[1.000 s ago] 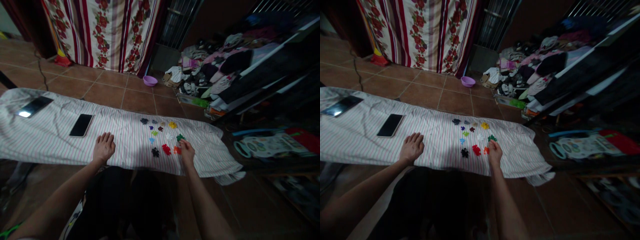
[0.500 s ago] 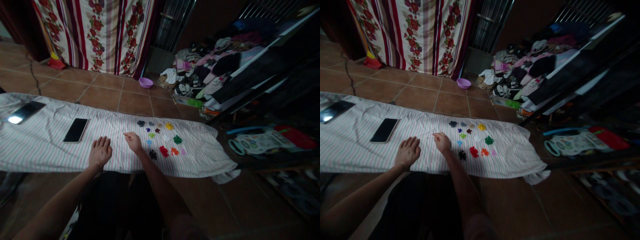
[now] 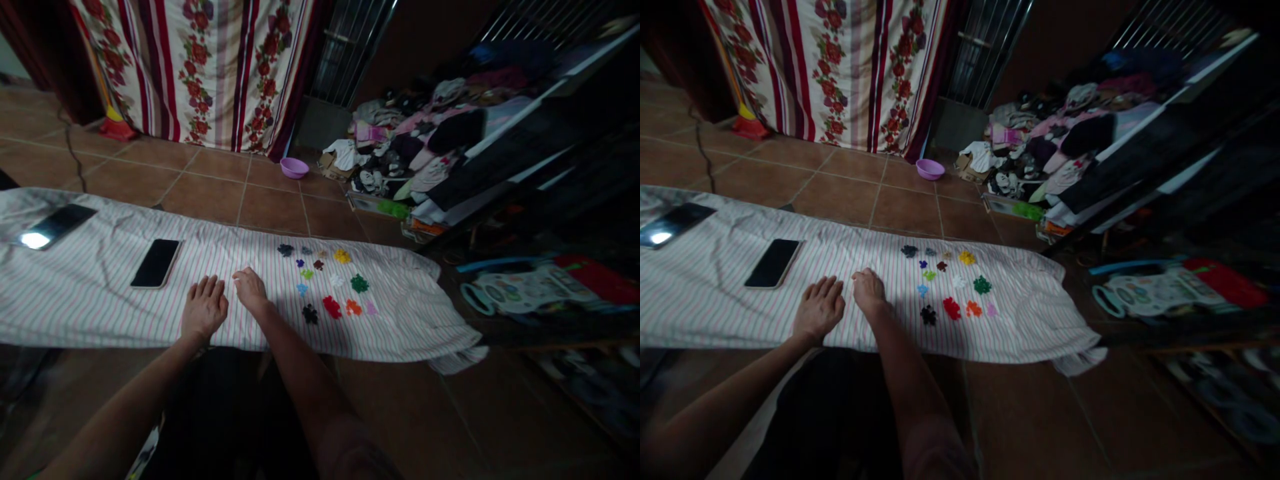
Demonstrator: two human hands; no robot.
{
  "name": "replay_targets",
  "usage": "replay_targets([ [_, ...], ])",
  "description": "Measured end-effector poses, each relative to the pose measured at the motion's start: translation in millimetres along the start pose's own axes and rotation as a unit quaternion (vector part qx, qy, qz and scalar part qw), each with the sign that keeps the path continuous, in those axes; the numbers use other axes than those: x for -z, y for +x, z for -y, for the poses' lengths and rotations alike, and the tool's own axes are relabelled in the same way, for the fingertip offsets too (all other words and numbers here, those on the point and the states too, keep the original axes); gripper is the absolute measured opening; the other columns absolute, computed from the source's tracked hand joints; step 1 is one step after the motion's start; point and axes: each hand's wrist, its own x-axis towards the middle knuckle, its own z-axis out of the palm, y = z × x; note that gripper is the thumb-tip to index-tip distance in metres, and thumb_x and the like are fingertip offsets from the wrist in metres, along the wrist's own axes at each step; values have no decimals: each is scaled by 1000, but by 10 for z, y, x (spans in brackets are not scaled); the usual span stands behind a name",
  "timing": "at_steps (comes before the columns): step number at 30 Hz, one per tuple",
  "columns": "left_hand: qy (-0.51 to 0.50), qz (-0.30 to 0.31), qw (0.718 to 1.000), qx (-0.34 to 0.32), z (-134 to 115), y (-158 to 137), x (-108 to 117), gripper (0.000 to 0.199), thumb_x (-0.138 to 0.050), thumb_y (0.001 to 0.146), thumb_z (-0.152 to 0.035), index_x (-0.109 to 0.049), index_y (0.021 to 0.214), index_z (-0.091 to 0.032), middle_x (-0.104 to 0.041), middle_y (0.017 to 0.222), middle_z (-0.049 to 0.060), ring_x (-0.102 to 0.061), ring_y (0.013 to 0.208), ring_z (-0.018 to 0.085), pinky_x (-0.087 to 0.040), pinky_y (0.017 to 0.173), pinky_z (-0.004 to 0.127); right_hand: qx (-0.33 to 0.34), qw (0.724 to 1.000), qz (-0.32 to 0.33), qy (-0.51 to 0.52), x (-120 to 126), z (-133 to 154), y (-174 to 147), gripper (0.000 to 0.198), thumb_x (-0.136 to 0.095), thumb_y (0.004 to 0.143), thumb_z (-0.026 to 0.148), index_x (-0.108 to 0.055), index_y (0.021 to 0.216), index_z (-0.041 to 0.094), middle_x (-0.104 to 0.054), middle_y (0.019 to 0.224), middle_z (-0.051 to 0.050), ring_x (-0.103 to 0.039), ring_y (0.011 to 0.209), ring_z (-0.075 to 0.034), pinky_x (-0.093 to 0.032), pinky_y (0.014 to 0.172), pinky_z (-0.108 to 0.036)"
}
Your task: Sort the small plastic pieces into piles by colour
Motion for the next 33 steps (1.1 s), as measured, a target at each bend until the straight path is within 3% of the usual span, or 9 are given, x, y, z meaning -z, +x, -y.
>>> replay_targets([
  [8, -2, -2, 1000, 5, 2, -9, -12, 45, -40, 93, -27, -65, 128, -14, -62, 141, 17, -52, 136, 35, -37, 112, 53, -10, 1000, -9, 25, 52, -95, -91, 22, -55, 98, 24, -73, 111, 23, -71, 109, -6, -64, 103, -16, -46, 92, -26],
  [14, -22, -14, 1000, 6, 18, -12, -22, 43, -43, 91, -27, -65, 126, -17, -63, 139, 16, -53, 135, 34, -36, 113, 52, 3, 993, -45, 109, 101, -303, -169, 13, -64, 94, 29, -75, 92, 24, -74, 94, -1, -66, 91, -15, -48, 84, -24],
  [19, -38, -17, 999, 4, 18, -11, -14, 43, -43, 90, -28, -64, 126, -18, -63, 139, 16, -52, 134, 34, -35, 112, 54, -12, 977, -86, 197, 130, -471, -255, 21, -62, 94, 39, -76, 85, 26, -73, 78, 2, -67, 79, -16, -50, 74, -24],
  [27, -41, -14, 999, 5, 19, -14, -4, 43, -41, 90, -28, -63, 126, -18, -63, 139, 15, -50, 136, 33, -34, 113, 52, -96, 915, -150, 363, 312, -936, -378, 24, -61, 82, 39, -74, 89, 20, -67, 67, 2, -63, 61, -14, -52, 62, -25],
  [33, -18, -15, 1000, 3, 29, -15, -22, 43, -40, 92, -29, -64, 125, -16, -63, 139, 16, -51, 135, 33, -34, 114, 52, -147, 866, -217, 426, 668, -1393, -597, 31, -67, 73, 40, -74, 92, 17, -72, 74, -4, -70, 69, -18, -59, 69, -32],
])
